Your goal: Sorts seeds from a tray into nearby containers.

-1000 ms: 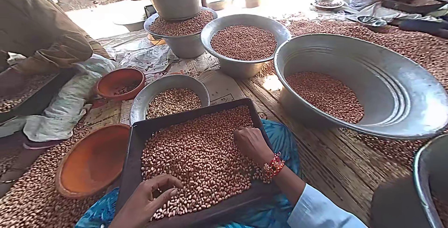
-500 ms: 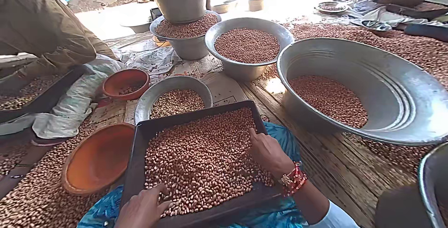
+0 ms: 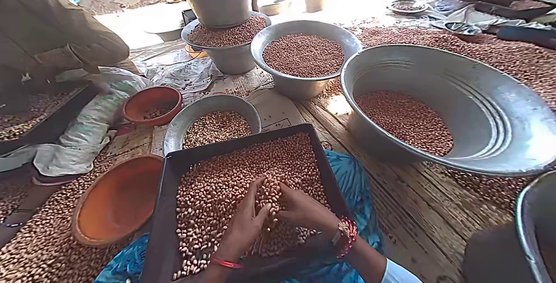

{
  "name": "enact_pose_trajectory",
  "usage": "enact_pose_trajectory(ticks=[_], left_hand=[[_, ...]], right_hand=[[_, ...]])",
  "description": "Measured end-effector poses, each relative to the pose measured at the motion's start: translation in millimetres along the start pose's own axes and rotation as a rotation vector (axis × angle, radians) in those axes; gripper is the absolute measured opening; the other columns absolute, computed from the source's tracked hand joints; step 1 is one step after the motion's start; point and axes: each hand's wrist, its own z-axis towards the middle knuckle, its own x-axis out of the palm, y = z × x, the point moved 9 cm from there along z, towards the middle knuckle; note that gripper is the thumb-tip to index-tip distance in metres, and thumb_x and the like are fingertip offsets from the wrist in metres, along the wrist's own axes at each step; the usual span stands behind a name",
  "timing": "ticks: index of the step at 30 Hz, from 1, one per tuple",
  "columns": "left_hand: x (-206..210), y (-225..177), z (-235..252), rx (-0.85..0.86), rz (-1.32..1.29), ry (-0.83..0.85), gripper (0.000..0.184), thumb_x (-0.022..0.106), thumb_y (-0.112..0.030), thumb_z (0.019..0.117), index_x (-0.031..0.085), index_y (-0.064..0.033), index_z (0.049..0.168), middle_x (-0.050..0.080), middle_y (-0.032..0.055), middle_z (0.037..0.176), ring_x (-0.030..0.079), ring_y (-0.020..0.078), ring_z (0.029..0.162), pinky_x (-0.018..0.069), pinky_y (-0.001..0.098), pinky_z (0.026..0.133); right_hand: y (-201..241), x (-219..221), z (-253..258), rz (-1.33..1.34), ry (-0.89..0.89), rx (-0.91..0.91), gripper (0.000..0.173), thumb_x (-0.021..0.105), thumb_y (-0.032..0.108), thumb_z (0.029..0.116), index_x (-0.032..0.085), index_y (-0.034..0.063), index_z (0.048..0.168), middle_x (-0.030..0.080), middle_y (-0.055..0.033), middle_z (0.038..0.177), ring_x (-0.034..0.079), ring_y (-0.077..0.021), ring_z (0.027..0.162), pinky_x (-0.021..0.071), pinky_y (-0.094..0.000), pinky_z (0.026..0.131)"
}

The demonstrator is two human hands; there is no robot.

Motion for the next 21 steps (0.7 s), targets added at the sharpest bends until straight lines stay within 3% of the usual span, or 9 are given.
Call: enact_pose_trajectory(ticks=[1, 2, 3, 5, 8, 12, 16, 21], left_hand=[[-19, -4, 5, 0.058, 0.016, -0.104, 0.055, 0.063, -0.011, 0.0975, 0.047, -0.0082, 0.150, 0.054, 0.0159, 0.148, 0.069, 0.0260, 0.110, 0.0571, 0.0436, 0.093], [-43, -8, 9, 0.118, 0.077, -0.223, 0.043, 0.065, -0.008, 0.0968, 0.058, -0.0063, 0.139, 0.061, 0.0166, 0.137, 0.072, 0.0252, 0.099, 0.0604, 0.0427, 0.086], [-68, -12, 10, 0.189, 0.179, -0.351, 0.030, 0.065, -0.004, 0.0956, 0.068, -0.0027, 0.126, 0.067, 0.0187, 0.126, 0.073, 0.0278, 0.096, 0.0608, 0.0453, 0.085], [-111, -9, 15, 0.263, 0.398, -0.541, 0.017, 0.063, 0.002, 0.0949, 0.077, -0.0005, 0.105, 0.074, 0.0211, 0.107, 0.073, 0.0370, 0.097, 0.0568, 0.0558, 0.087], [-139, 17, 33, 0.189, 0.575, -0.553, 0.020, 0.060, 0.005, 0.0961, 0.078, 0.0018, 0.104, 0.074, 0.0239, 0.106, 0.069, 0.0460, 0.105, 0.0512, 0.0624, 0.094], [-133, 36, 51, 0.083, 0.712, -0.469, 0.017, 0.060, 0.003, 0.0976, 0.074, 0.0088, 0.105, 0.071, 0.0292, 0.109, 0.067, 0.0487, 0.110, 0.0511, 0.0621, 0.095], [-129, 34, 53, 0.047, 0.750, -0.469, 0.016, 0.060, 0.003, 0.0972, 0.073, 0.0103, 0.103, 0.071, 0.0308, 0.104, 0.067, 0.0503, 0.107, 0.0523, 0.0626, 0.091], [-130, 37, 54, -0.018, 0.756, -0.446, 0.018, 0.060, -0.001, 0.0986, 0.072, 0.0096, 0.104, 0.071, 0.0297, 0.105, 0.067, 0.0488, 0.109, 0.0518, 0.0598, 0.093]], right_hand=[[7, -8, 1, 0.112, -0.055, -0.112, 0.065, 0.067, 0.023, 0.1009, 0.038, 0.0014, 0.155, 0.061, -0.0262, 0.134, 0.064, -0.0362, 0.118, 0.0488, -0.0538, 0.102], [15, -16, 1, 0.214, -0.112, -0.223, 0.057, 0.064, 0.019, 0.1012, 0.043, 0.0049, 0.152, 0.061, -0.0218, 0.137, 0.067, -0.0292, 0.110, 0.0533, -0.0474, 0.096], [22, -25, -1, 0.296, -0.164, -0.315, 0.050, 0.062, 0.014, 0.1009, 0.049, 0.0065, 0.148, 0.059, -0.0166, 0.142, 0.069, -0.0215, 0.107, 0.0572, -0.0402, 0.092], [30, -46, -6, 0.388, -0.260, -0.413, 0.039, 0.059, 0.008, 0.1007, 0.057, 0.0040, 0.139, 0.061, -0.0117, 0.141, 0.071, -0.0146, 0.105, 0.0601, -0.0326, 0.087], [22, -71, -10, 0.403, -0.373, -0.399, 0.029, 0.057, 0.010, 0.1011, 0.065, 0.0039, 0.128, 0.069, -0.0062, 0.125, 0.071, -0.0099, 0.096, 0.0598, -0.0292, 0.081], [6, -85, -18, 0.227, -0.513, -0.282, 0.023, 0.059, 0.011, 0.1010, 0.070, 0.0077, 0.121, 0.074, -0.0031, 0.111, 0.071, -0.0077, 0.087, 0.0582, -0.0269, 0.078], [2, -71, -16, -0.092, -0.478, -0.136, 0.022, 0.060, 0.016, 0.1015, 0.074, 0.0081, 0.116, 0.076, -0.0089, 0.103, 0.071, -0.0237, 0.092, 0.0551, -0.0470, 0.084], [15, -41, -3, -0.311, -0.360, -0.108, 0.023, 0.058, 0.017, 0.1012, 0.076, 0.0075, 0.112, 0.076, -0.0136, 0.107, 0.072, -0.0327, 0.102, 0.0537, -0.0546, 0.087]])
